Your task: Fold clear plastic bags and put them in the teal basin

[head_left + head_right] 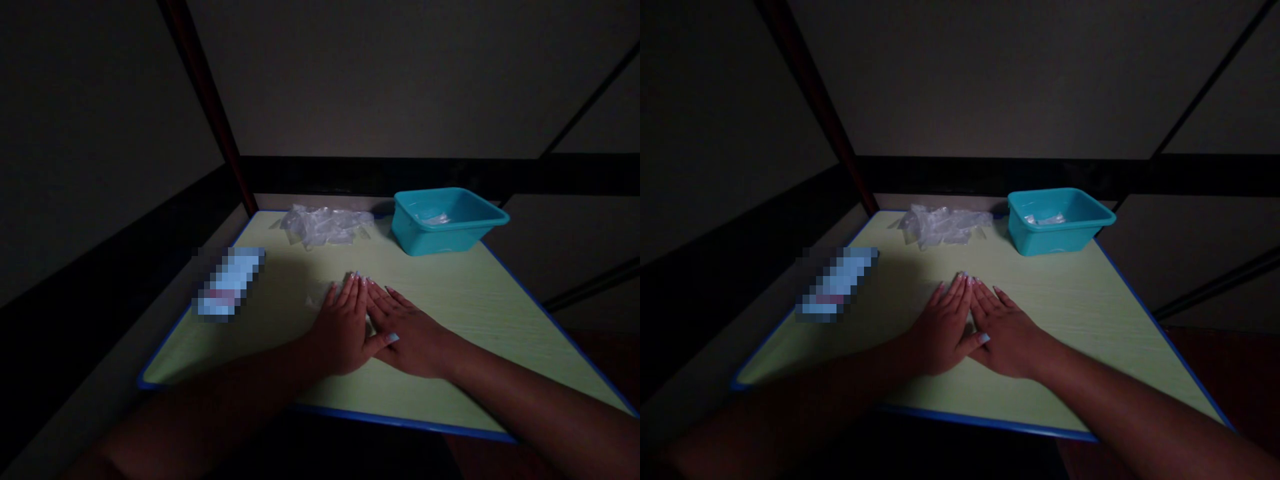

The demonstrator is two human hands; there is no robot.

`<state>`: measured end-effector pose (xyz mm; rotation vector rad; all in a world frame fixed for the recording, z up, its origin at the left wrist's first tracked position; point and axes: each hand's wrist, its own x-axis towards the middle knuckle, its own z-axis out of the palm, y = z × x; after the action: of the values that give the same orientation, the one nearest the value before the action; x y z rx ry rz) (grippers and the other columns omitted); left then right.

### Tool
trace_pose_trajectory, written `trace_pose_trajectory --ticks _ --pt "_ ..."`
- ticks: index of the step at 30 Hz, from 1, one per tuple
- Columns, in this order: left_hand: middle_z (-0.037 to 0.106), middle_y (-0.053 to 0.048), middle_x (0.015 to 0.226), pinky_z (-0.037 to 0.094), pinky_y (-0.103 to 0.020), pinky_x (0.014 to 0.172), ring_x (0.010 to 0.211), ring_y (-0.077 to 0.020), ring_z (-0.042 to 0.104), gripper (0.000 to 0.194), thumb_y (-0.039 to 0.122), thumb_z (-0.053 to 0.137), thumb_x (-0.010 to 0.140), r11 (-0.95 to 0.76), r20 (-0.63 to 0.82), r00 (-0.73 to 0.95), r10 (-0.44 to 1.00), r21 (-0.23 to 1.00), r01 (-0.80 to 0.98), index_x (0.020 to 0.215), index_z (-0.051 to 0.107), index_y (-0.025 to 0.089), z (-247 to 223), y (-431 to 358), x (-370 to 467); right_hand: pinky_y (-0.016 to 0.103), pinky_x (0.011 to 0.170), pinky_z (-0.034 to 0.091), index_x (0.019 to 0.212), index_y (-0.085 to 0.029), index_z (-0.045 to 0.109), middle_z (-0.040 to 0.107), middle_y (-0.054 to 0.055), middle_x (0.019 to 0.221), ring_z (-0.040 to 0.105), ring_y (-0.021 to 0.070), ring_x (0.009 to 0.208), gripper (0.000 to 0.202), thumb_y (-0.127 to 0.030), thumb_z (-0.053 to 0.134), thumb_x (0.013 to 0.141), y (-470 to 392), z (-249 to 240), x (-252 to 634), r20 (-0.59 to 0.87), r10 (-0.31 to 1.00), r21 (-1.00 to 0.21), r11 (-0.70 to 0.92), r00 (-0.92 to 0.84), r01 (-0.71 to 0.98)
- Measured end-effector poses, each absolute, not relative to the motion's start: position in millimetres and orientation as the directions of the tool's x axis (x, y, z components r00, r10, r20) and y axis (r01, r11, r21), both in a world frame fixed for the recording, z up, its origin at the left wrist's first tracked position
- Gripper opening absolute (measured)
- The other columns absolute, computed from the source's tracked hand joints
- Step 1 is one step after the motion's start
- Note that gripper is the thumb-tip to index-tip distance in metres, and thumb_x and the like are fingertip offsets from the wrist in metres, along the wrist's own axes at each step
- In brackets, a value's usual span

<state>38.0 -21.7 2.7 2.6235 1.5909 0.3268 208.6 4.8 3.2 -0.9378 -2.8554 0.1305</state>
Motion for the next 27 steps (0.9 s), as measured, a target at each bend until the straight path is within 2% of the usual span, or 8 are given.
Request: trace_pose_trajectory --ticks 7,11,15,19,22,27 --pt "0.021 -0.029 0.151 0.022 -0.048 0.113 0.143 -0.0368 0.015 0.095 0.072 0.024 0.087 -0.389 0.152 0.368 0.917 0.145 0.910 0.143 0.030 -0.004 0.1 -27.3 38.8 0.050 0.114 0.021 0.149 0.000 0.017 0.015 0.022 0.153 0.014 0.0318 0.142 0.082 -0.045 0.046 0.087 5.4 8.1 208.5 0.026 0.607 -0.120 0.791 -0.794 0.600" --pt "0.023 -0.029 0.151 0.025 -0.057 0.107 0.140 -0.0454 0.016 0.091 0.073 0.031 0.085 -0.331 0.161 0.314 0.936 0.092 0.939 0.144 0.032 0.003 1.5 -30.5 36.7 0.050 0.114 0.018 0.151 -0.005 0.011 0.013 0.020 0.154 0.011 0.0312 0.143 0.084 -0.050 0.044 0.088 5.8 10.1 207.7 0.004 0.614 -0.151 0.781 -0.789 0.606" --pt "0.025 -0.028 0.151 0.026 -0.060 0.104 0.138 -0.0491 0.017 0.085 0.069 0.039 0.085 -0.315 0.139 0.306 0.942 0.048 0.948 0.145 0.033 0.009 4.7 -31.8 32.3 0.050 0.114 0.018 0.151 -0.004 0.011 0.011 0.022 0.154 0.010 0.0316 0.143 0.085 -0.054 0.040 0.090 6.1 12.8 206.1 -0.035 0.621 -0.173 0.768 -0.783 0.616" --pt "0.024 -0.029 0.150 0.027 -0.058 0.105 0.138 -0.0481 0.018 0.081 0.064 0.041 0.087 -0.309 0.085 0.307 0.948 0.013 0.951 0.145 0.032 0.008 7.6 -30.8 21.5 0.052 0.114 0.016 0.150 -0.002 0.012 0.010 0.024 0.153 0.008 0.0312 0.143 0.087 -0.061 0.035 0.090 6.1 16.3 202.7 -0.073 0.630 -0.175 0.755 -0.773 0.632" --pt "0.024 -0.032 0.149 0.029 -0.054 0.106 0.139 -0.0449 0.019 0.079 0.060 0.039 0.090 -0.293 0.045 0.293 0.955 -0.009 0.956 0.144 0.031 0.004 7.0 -28.3 7.1 0.051 0.115 0.014 0.149 0.001 0.013 0.008 0.024 0.153 0.005 0.0313 0.143 0.092 -0.067 0.030 0.089 5.8 20.7 199.4 -0.129 0.647 -0.178 0.731 -0.752 0.659" --pt "0.027 -0.035 0.146 0.027 -0.053 0.108 0.139 -0.0422 0.022 0.076 0.055 0.039 0.092 -0.146 0.045 0.150 0.988 -0.080 0.986 0.140 0.034 -0.005 10.0 -23.7 -8.7 0.052 0.114 0.013 0.149 0.001 0.010 0.003 0.023 0.153 0.003 0.0310 0.143 0.094 -0.068 0.030 0.089 3.9 28.9 196.3 -0.180 0.653 -0.179 0.714 -0.735 0.677"
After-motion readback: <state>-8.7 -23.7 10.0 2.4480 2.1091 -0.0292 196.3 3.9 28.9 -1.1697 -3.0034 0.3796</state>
